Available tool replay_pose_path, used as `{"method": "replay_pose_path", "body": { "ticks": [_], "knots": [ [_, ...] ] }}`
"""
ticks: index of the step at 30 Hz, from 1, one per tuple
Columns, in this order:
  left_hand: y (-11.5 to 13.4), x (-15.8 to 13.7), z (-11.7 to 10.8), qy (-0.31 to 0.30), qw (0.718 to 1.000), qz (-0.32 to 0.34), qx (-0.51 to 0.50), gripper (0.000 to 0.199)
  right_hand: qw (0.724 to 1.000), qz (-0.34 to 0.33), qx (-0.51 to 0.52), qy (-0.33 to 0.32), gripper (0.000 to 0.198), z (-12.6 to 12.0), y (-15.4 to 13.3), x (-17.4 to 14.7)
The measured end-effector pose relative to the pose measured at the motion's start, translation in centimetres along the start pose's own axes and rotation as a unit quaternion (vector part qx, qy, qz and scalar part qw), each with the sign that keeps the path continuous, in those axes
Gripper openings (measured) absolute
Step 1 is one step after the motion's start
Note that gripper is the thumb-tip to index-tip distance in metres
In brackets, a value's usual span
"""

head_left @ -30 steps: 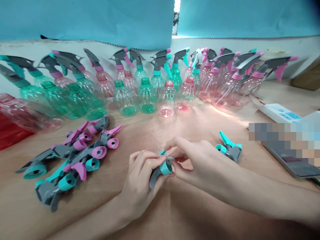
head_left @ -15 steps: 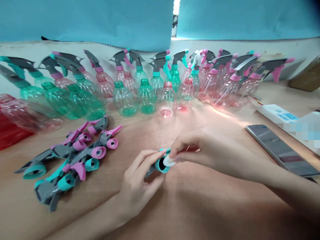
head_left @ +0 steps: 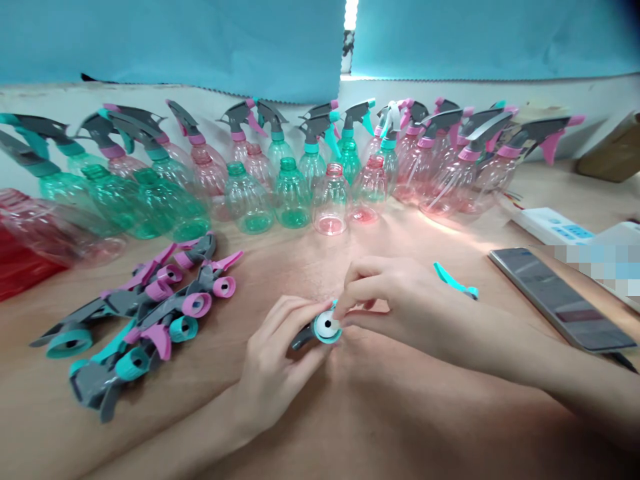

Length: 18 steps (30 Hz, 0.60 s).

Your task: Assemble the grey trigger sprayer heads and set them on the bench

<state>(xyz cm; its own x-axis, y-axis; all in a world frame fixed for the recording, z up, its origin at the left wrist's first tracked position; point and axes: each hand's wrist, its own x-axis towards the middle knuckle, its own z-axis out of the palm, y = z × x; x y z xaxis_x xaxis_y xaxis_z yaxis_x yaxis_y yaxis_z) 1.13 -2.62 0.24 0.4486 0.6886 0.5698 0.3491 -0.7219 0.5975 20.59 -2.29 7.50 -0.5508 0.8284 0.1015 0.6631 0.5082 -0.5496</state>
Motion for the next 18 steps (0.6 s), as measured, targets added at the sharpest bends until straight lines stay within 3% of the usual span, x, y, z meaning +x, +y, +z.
{"method": "replay_pose_path", "body": {
  "ticks": [10,18],
  "knots": [
    [-0.1,0.1,0.0,-0.013,1.0,0.014,0.009,0.027,0.999,-0.044,-0.018,-0.013,0.017,0.4,0.1,-0.1],
    [-0.1,-0.1,-0.1,-0.007,0.998,0.042,0.048,0.028,0.982,-0.115,-0.148,0.001,0.017,0.9,-0.6,-0.9]
  ]
}}
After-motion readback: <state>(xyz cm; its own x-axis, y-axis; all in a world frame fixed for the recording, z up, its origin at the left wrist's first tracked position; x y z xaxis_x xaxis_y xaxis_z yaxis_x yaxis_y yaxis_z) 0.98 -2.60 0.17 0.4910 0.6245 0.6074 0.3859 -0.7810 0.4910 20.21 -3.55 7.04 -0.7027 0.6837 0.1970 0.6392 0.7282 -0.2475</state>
